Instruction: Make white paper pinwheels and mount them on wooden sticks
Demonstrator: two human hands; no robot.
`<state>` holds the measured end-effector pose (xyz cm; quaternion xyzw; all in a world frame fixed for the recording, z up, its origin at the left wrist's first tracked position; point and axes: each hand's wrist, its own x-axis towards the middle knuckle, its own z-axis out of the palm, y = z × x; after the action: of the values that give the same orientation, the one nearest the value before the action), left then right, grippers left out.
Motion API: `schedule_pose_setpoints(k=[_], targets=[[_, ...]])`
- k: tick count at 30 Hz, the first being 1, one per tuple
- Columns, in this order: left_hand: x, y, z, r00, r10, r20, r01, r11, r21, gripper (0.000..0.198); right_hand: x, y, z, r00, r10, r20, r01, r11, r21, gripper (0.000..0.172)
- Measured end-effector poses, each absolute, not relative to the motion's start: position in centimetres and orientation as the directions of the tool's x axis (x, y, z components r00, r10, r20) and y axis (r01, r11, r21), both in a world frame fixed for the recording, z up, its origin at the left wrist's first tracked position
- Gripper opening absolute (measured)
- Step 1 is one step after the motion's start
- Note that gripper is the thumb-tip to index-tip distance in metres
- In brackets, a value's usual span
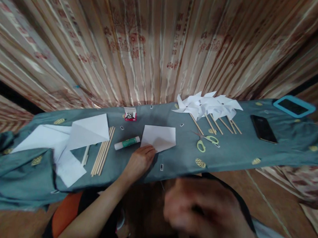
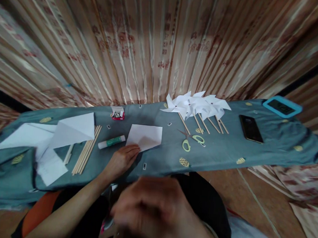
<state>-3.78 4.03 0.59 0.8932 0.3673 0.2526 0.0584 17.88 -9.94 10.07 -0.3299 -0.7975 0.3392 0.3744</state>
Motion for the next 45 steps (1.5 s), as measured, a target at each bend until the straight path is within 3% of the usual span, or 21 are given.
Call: schedule_pose_setpoints(k=[1, 2, 4, 7, 11, 13, 16, 19, 22, 27, 31, 35, 40, 45], targets=[[-3.7, 4.0, 0.6, 0.598, 0.697, 0.396, 0.639, -0.713, 0.289, 0.02, 17.3, -7.0, 10.2, -0.452, 0.818, 0.356, 0.347, 0.529, -0.775, 0.027], [-3.6, 3.9, 0.7, 0.6, 0.701, 0.385, 0.648, -0.708, 0.281, 0.018, 16.7, -4.6, 10.0, -0.351, 0.869, 0.349, 0.528, 0.492, -0.693, 0.026], [-3.4, 3.7, 1.0, 0.616, 0.691, 0.377, 0.651, -0.717, 0.249, 0.015, 15.9, -1.7, 8.8, -0.283, 0.888, 0.362, 0.779, 0.433, -0.454, 0.025], [-3.2, 3.3, 1.7, 0.632, 0.672, 0.387, 0.643, -0.733, 0.223, 0.016, 15.3, -0.6, 7.0, -0.373, 0.86, 0.349, 0.882, 0.446, -0.156, 0.021], [-3.8, 3.0, 2.8, 0.609, 0.645, 0.461, 0.613, -0.752, 0.243, 0.017, 14.8, -1.2, 7.0, -0.428, 0.883, 0.191, 0.899, 0.438, -0.01, 0.024], [-4.6, 2.8, 3.6, 0.558, 0.643, 0.525, 0.607, -0.747, 0.27, 0.021, 14.7, -1.3, 7.4, -0.393, 0.892, 0.223, 0.91, 0.412, -0.044, 0.025], [-6.3, 2.8, 4.9, 0.444, 0.676, 0.588, 0.628, -0.703, 0.334, 0.044, 15.2, -1.0, 8.0, -0.266, 0.904, 0.334, 0.912, 0.349, -0.218, 0.029], [-8.7, 3.1, 5.8, 0.26, 0.728, 0.634, 0.665, -0.611, 0.428, 0.058, 15.3, -0.3, 9.3, -0.092, 0.916, 0.39, 0.864, 0.269, -0.426, 0.031], [-11.4, 3.6, 6.2, 0.04, 0.746, 0.665, 0.68, -0.508, 0.529, 0.064, 13.2, 0.8, 11.4, -0.025, 0.901, 0.434, 0.813, 0.271, -0.515, 0.03], [-15.7, 4.3, 5.9, -0.235, 0.698, 0.676, 0.706, -0.355, 0.612, 0.07, 4.3, 4.1, 13.5, -0.267, 0.851, 0.452, 0.792, 0.461, -0.401, 0.024], [-19.1, 4.5, 5.9, -0.36, 0.618, 0.699, 0.747, -0.258, 0.612, 0.077, -3.8, 6.3, 12.1, -0.516, 0.799, 0.309, 0.8, 0.579, -0.161, 0.024], [-21.8, 4.4, 6.2, -0.453, 0.557, 0.697, 0.752, -0.181, 0.634, 0.079, -8.8, 6.7, 9.0, -0.724, 0.676, 0.136, 0.675, 0.735, -0.062, 0.024], [-22.9, 4.1, 6.3, -0.487, 0.556, 0.674, 0.733, -0.16, 0.661, 0.077, -10.0, 6.4, 6.4, -0.741, 0.671, 0.031, 0.661, 0.737, -0.142, 0.023], [-23.2, 3.8, 6.4, -0.499, 0.576, 0.647, 0.71, -0.156, 0.686, 0.079, -8.9, 7.1, 6.9, -0.655, 0.755, 0.029, 0.704, 0.623, -0.34, 0.03]])
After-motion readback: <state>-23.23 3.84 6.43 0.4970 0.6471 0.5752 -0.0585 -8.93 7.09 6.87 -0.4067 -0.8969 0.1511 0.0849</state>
